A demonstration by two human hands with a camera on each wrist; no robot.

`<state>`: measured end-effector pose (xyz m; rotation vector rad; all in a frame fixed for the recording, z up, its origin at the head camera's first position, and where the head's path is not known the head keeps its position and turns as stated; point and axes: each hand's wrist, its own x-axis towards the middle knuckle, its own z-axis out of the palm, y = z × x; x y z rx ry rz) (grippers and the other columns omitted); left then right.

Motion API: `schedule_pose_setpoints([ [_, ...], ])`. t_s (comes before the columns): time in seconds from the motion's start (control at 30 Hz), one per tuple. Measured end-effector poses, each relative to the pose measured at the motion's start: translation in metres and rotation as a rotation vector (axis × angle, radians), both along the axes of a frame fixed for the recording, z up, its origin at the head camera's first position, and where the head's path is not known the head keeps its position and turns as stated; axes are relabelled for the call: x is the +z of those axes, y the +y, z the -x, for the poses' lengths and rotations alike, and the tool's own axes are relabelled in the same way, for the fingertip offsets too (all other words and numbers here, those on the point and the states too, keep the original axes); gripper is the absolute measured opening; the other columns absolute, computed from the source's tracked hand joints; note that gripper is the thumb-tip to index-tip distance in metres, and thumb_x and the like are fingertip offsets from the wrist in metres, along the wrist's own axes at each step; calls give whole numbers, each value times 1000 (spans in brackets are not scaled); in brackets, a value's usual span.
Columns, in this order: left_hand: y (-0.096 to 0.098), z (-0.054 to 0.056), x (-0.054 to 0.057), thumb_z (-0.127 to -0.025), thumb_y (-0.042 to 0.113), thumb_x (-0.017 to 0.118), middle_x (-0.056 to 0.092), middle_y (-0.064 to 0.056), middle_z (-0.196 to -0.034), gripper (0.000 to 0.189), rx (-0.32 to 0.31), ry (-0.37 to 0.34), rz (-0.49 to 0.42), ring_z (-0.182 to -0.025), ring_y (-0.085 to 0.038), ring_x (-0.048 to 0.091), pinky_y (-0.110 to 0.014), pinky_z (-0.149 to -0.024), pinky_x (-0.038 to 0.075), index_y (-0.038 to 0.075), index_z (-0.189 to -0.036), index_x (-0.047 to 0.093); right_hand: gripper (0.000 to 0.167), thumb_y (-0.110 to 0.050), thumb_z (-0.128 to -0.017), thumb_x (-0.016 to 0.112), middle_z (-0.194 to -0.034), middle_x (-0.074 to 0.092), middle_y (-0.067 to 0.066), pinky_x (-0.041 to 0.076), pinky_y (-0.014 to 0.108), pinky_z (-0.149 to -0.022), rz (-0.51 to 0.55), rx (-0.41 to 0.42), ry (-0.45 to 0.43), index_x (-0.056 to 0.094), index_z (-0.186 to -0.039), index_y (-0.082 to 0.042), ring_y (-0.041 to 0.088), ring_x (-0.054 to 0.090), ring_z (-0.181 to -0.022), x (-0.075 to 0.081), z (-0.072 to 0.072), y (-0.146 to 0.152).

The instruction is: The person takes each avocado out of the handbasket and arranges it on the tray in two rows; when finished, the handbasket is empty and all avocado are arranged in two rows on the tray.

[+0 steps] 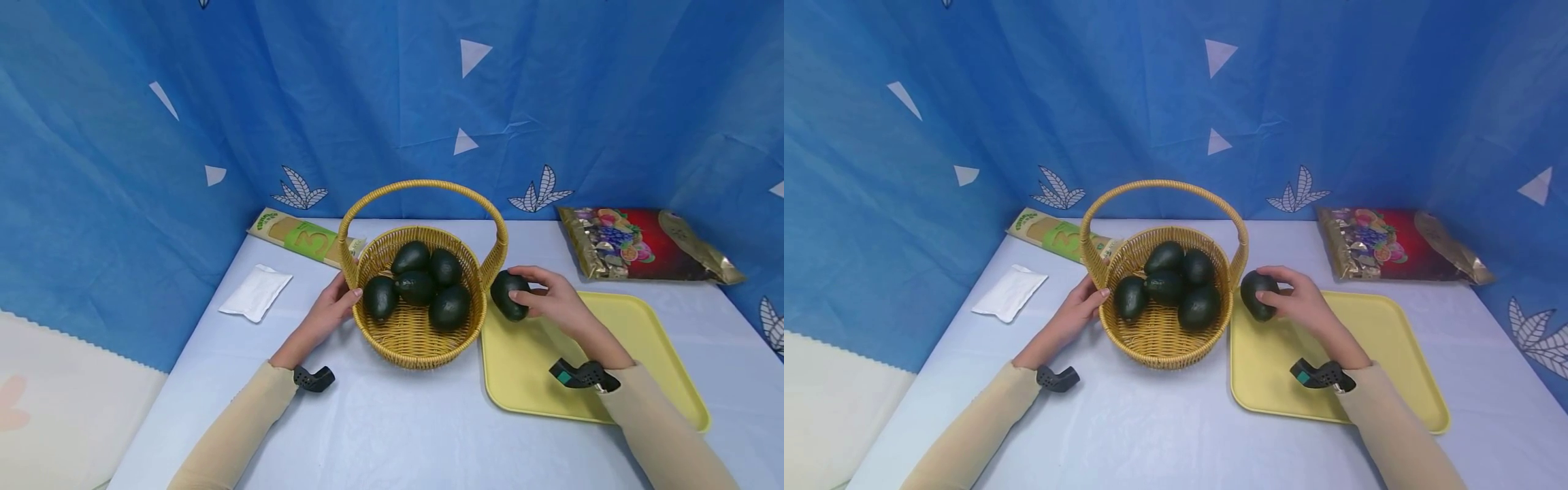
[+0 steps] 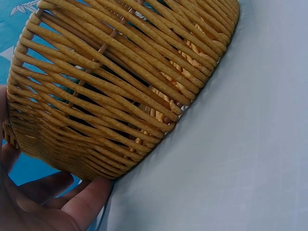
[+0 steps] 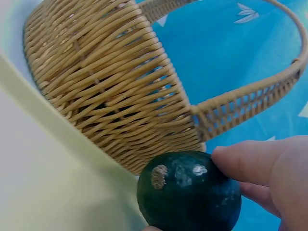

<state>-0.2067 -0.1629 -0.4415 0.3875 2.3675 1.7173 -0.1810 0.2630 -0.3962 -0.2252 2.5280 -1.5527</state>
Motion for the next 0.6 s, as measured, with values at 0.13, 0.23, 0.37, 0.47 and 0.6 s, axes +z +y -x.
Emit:
schedule_pose_setpoints([
  [0.13, 1, 0, 1, -106, 30, 52, 36, -19, -164, 70, 6, -3, -2, -149, -37, 40, -53, -110, 50, 22, -165, 15, 58, -21, -99, 66, -149, 44, 30, 63, 33, -67, -23, -20, -17, 46, -150, -2, -1, 64, -90, -6, 1, -4],
  [0.23, 2, 0, 2, -106, 30, 52, 35, -19, -164, 70, 6, -4, 1, -149, -38, 40, -53, -110, 49, 21, -165, 15, 58, -22, -99, 67, -151, 42, 30, 62, 34, -65, -36, -30, -26, 46, -150, -3, 2, 66, -87, -8, 2, -6],
  [0.37, 2, -1, 3, -107, 30, 52, 35, -19, -164, 70, 8, -6, 6, -149, -37, 39, -53, -110, 49, 22, -165, 15, 58, -21, -99, 67, -154, 40, 30, 62, 34, -66, -39, -47, -26, 47, -150, -4, 5, 67, -88, -10, 2, -9],
  [0.47, 1, -1, 2, -107, 30, 52, 35, -18, -164, 69, 11, -8, 2, -149, -36, 39, -53, -110, 50, 24, -165, 16, 57, -22, -99, 68, -155, 40, 29, 62, 33, -66, -45, -56, -16, 48, -149, -4, 6, 67, -93, -13, 4, -10],
  [0.6, 0, 0, 0, -107, 30, 52, 34, -19, -164, 69, 2, -4, -6, -150, -37, 39, -53, -109, 50, 25, -165, 15, 57, -22, -98, 68, -154, 43, 28, 62, 32, -67, -52, -65, -8, 49, -149, -5, 5, 66, -94, -17, 4, -11],
])
